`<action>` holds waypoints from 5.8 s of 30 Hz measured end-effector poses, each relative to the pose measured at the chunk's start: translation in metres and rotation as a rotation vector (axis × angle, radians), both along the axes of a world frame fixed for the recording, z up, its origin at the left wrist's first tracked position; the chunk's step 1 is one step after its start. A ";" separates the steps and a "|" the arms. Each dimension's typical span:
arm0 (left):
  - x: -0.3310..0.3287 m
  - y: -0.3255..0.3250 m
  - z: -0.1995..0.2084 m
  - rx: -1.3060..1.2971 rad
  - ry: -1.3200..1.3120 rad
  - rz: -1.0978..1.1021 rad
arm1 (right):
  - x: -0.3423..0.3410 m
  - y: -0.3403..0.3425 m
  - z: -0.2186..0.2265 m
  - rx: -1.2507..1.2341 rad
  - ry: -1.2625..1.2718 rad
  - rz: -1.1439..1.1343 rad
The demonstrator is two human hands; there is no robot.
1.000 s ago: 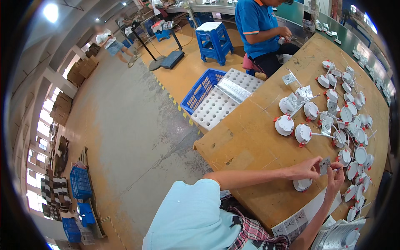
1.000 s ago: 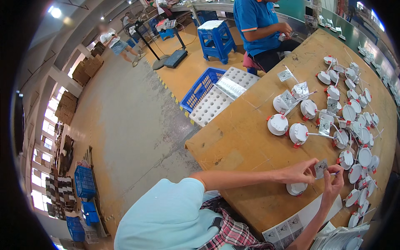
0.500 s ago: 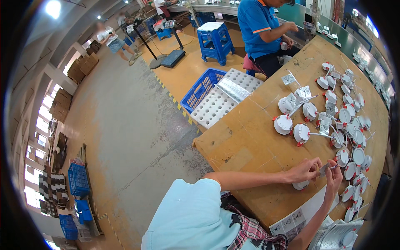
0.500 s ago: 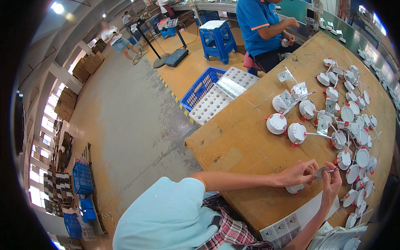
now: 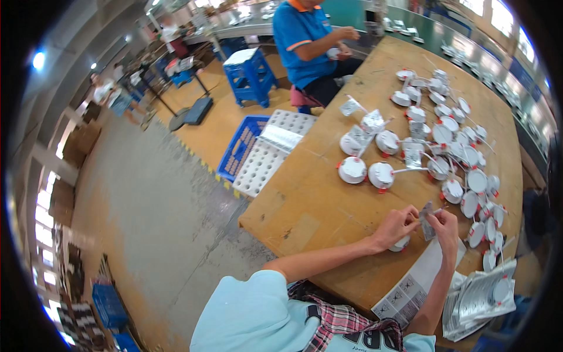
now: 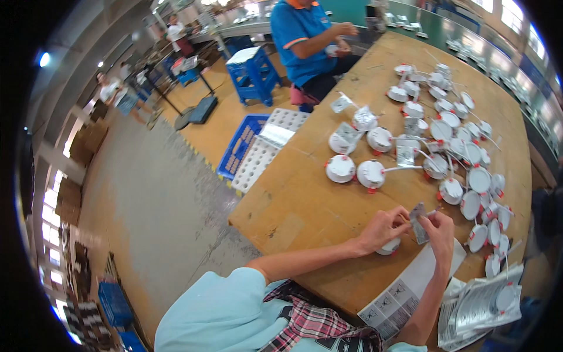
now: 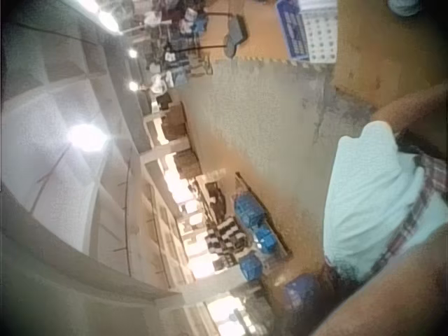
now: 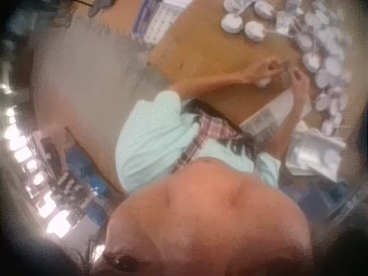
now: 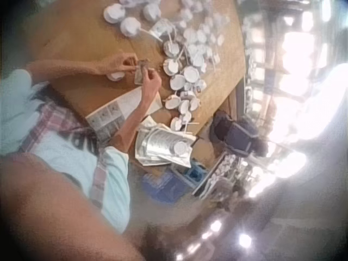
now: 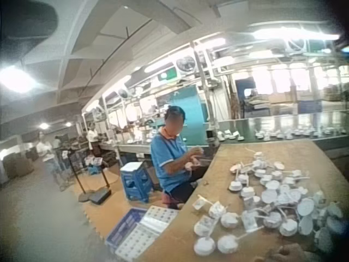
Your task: The person applies labels to the wires of round light fixtures by hand, wrapping each sticker around a wire one light at a time.
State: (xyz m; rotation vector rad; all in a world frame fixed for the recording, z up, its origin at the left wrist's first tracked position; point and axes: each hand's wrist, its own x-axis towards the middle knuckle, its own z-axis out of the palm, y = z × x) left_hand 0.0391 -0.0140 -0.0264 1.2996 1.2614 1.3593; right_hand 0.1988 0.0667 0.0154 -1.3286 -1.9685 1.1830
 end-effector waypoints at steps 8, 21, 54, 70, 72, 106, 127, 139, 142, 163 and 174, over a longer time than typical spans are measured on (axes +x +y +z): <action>-0.008 0.000 0.005 -0.052 0.133 0.171 | 0.023 -0.009 0.034 -0.201 0.092 0.246; 0.001 -0.002 0.013 0.147 -0.001 -0.004 | 0.010 -0.005 0.023 -0.247 0.347 0.209; -0.031 0.019 0.046 -0.279 -0.083 -0.276 | 0.009 -0.037 0.028 -0.026 0.024 0.077; -0.032 0.062 0.036 -0.265 0.019 -0.352 | 0.022 -0.022 0.005 -0.209 0.178 -0.048; -0.030 0.065 0.034 -0.290 0.023 -0.346 | 0.022 -0.020 0.003 -0.187 0.193 -0.043; -0.028 0.080 0.024 -0.389 -0.049 -0.347 | 0.021 -0.010 -0.021 -0.241 0.367 -0.155; -0.030 0.080 0.018 -0.434 -0.231 -0.419 | 0.020 -0.015 -0.020 -0.236 0.380 -0.170; -0.035 0.080 0.017 -0.462 -0.315 -0.444 | 0.016 -0.015 -0.019 -0.174 0.420 -0.117; -0.033 0.080 0.017 -0.466 -0.395 -0.441 | 0.017 -0.014 -0.021 -0.144 0.426 -0.111; -0.023 0.075 0.021 -0.287 -0.102 -0.416 | 0.017 -0.012 -0.015 0.061 0.358 -0.062; -0.025 0.080 -0.008 -0.587 -0.481 -0.824 | 0.012 -0.018 -0.008 0.181 0.395 0.073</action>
